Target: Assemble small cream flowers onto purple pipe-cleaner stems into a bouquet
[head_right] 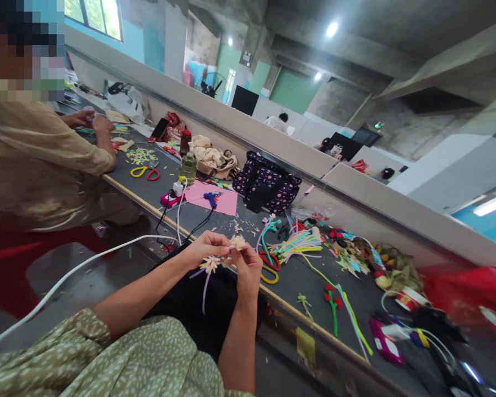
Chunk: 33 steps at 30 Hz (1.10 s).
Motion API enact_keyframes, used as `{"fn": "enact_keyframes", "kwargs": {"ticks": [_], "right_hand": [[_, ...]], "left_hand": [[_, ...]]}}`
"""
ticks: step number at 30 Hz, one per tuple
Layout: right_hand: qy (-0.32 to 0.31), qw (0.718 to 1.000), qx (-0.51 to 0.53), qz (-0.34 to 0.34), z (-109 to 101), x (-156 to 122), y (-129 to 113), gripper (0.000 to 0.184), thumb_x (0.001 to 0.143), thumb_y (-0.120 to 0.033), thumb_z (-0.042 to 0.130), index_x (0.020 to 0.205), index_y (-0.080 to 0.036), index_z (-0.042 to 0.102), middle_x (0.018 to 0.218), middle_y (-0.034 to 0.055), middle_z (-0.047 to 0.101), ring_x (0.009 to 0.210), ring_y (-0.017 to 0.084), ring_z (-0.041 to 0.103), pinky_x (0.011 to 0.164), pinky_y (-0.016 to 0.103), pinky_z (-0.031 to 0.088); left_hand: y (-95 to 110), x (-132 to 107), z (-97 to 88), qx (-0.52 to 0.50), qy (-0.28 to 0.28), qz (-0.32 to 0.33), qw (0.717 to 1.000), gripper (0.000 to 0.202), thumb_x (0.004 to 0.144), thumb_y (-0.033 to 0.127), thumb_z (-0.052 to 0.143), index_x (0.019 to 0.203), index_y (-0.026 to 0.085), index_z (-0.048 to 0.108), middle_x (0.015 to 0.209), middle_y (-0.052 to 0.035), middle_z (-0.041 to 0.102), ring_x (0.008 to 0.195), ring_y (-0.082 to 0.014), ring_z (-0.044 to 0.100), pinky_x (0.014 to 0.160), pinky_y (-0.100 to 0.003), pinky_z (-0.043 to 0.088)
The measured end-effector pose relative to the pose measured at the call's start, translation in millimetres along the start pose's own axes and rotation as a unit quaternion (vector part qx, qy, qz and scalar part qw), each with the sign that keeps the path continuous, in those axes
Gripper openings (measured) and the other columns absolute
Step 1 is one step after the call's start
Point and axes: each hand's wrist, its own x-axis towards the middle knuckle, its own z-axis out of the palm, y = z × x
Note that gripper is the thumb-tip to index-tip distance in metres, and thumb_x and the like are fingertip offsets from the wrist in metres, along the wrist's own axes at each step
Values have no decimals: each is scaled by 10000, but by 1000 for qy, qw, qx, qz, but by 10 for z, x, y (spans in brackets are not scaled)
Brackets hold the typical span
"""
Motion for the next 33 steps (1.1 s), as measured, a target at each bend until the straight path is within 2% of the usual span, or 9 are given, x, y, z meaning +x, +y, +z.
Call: {"fn": "enact_keyframes", "kwargs": {"ticks": [5, 9, 15, 18, 21, 23, 26, 28, 33], "right_hand": [[-8, 999, -36, -11, 7, 43, -33, 220, 760, -378, 652, 822, -168, 641, 769, 15, 638, 715, 155, 577, 708, 290, 467], [-1, 999, -35, 14, 38, 91, -60, 256, 766, -409, 634, 826, -160, 621, 732, 12, 636, 669, 148, 576, 647, 271, 473], [55, 997, -59, 18, 68, 167, -7, 303, 755, -423, 625, 861, -140, 628, 738, 19, 622, 607, 122, 541, 570, 241, 453], [61, 994, -92, 12, 79, 191, 2, 320, 765, -431, 608, 881, -134, 635, 731, 20, 621, 587, 115, 515, 563, 240, 442], [66, 991, -116, -1, 106, 190, -24, 314, 772, -424, 601, 880, -131, 639, 743, 31, 637, 605, 124, 530, 587, 251, 441], [73, 987, -141, -15, 130, 180, -51, 300, 770, -412, 600, 865, -131, 645, 755, 40, 649, 634, 140, 551, 620, 268, 447], [82, 976, -197, -41, 159, 164, -77, 282, 775, -405, 591, 847, -140, 655, 778, 49, 664, 681, 159, 570, 673, 292, 452], [85, 968, -229, -58, 169, 155, -84, 276, 783, -405, 585, 844, -147, 659, 792, 51, 667, 702, 164, 573, 692, 298, 448], [97, 934, -314, -139, 194, 122, -124, 191, 812, -326, 557, 833, -162, 653, 780, 46, 645, 731, 174, 561, 722, 307, 425]], "left_hand": [[-37, 33, -24, -23, -3, -20, 1000, 313, 613, 364, 795, 710, 91, 675, 602, -31, 627, 530, -94, 529, 547, -217, 376], [-14, 66, -38, 11, 5, 11, 1000, 340, 662, 406, 757, 778, 94, 691, 684, -45, 665, 626, -116, 578, 651, -236, 426], [145, 42, -54, 124, 49, 79, 988, 338, 780, 420, 630, 879, 103, 696, 848, -80, 706, 794, -168, 627, 783, -279, 451], [198, 4, -2, 259, 78, 124, 955, 202, 753, 275, 633, 891, 138, 691, 889, -57, 705, 868, -183, 623, 839, -292, 443], [188, -19, 81, 397, 128, 170, 893, 144, 701, 160, 618, 834, 177, 671, 870, -23, 691, 896, -185, 598, 860, -298, 429], [154, -14, 125, 444, 162, 182, 862, 117, 693, 152, 612, 799, 188, 648, 834, -16, 675, 871, -186, 583, 835, -302, 432], [103, 14, 144, 463, 197, 188, 843, 85, 685, 151, 607, 761, 188, 620, 807, -19, 652, 854, -190, 571, 813, -307, 433], [88, 35, 129, 436, 207, 189, 855, 93, 686, 131, 582, 757, 184, 611, 813, -17, 645, 855, -184, 572, 809, -301, 432], [116, 50, 92, 262, 183, 143, 937, 93, 702, 237, 645, 729, 156, 608, 711, 8, 615, 720, -139, 570, 720, -258, 427]]}}
